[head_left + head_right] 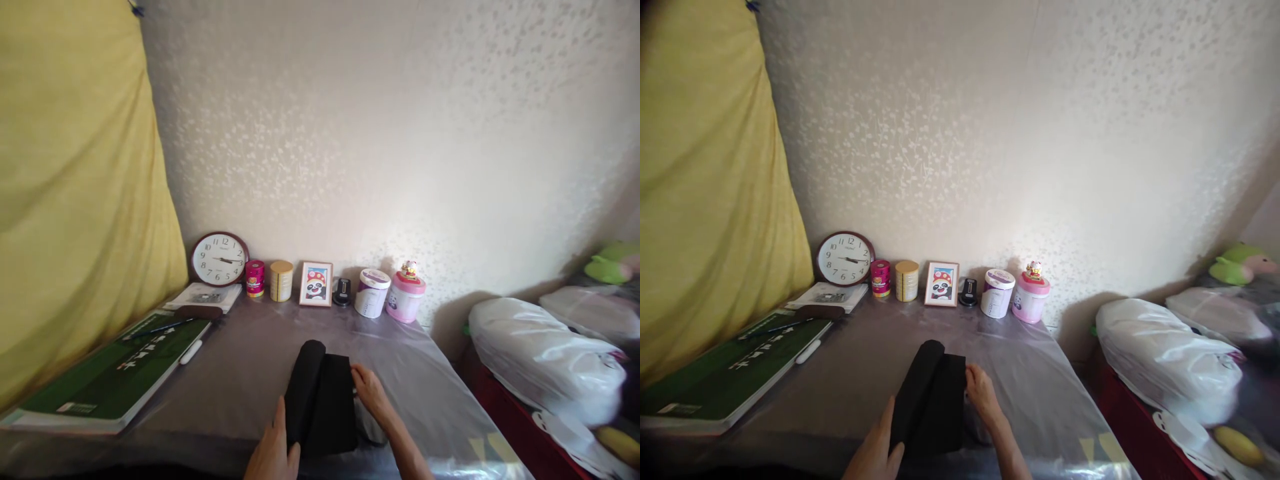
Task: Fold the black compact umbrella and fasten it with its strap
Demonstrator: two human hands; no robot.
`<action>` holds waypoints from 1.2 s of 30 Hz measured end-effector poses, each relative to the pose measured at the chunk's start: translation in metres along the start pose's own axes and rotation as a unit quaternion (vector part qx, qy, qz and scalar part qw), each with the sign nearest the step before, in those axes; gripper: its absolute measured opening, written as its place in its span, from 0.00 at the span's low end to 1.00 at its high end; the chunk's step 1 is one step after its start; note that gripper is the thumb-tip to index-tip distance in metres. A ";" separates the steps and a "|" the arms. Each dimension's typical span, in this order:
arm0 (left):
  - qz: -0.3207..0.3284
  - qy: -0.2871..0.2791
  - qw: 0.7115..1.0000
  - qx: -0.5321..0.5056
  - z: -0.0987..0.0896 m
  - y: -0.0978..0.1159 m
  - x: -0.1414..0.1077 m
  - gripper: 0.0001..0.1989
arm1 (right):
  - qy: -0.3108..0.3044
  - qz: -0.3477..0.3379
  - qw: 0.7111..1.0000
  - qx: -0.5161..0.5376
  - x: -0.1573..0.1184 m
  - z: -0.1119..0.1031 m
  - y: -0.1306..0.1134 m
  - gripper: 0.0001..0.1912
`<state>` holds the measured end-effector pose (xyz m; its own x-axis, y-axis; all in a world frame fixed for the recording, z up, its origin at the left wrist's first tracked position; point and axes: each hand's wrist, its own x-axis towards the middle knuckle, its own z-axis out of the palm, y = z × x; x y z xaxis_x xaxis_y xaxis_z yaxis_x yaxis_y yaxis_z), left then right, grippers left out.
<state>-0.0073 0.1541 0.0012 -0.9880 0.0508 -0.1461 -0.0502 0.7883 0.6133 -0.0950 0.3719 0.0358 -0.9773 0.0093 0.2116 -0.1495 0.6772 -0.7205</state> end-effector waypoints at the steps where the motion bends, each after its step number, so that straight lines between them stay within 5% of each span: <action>1: -0.005 -0.002 1.000 0.005 -0.002 0.003 -0.002 0.35 | 0.005 -0.002 1.000 -0.017 0.000 -0.001 0.000 0.15; 5: -0.018 0.000 0.999 0.027 -0.009 0.016 -0.007 0.34 | 0.004 -0.004 0.999 -0.051 -0.001 0.005 -0.004 0.17; 11: -0.044 -0.005 0.998 0.034 -0.015 0.024 -0.008 0.34 | 0.021 -0.006 0.998 -0.064 0.004 0.017 -0.014 0.05; 16: -0.038 -0.002 0.999 0.038 -0.017 0.027 -0.009 0.35 | -0.054 0.028 0.996 0.073 0.017 0.023 -0.053 0.06; 21: -0.049 -0.021 0.997 0.047 -0.015 0.026 -0.009 0.36 | -0.094 0.079 0.982 0.145 0.031 0.054 -0.083 0.07; 29: -0.024 -0.008 0.997 0.072 -0.009 0.018 -0.003 0.35 | -0.088 0.043 0.995 0.019 0.035 0.088 -0.077 0.13; 33: 0.003 -0.016 0.995 0.103 -0.011 0.000 -0.006 0.32 | -0.135 0.057 0.986 0.085 0.032 0.089 -0.077 0.16; 36: 0.024 0.055 0.987 0.148 -0.014 -0.012 -0.013 0.26 | -0.191 0.063 0.967 0.156 0.029 0.089 -0.079 0.17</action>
<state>0.0037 0.1353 0.0064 -0.9989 0.0387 -0.0273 0.0263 0.9324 0.3606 -0.1246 0.2528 0.0400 -0.9661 -0.2352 -0.1068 -0.0059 0.4336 -0.9011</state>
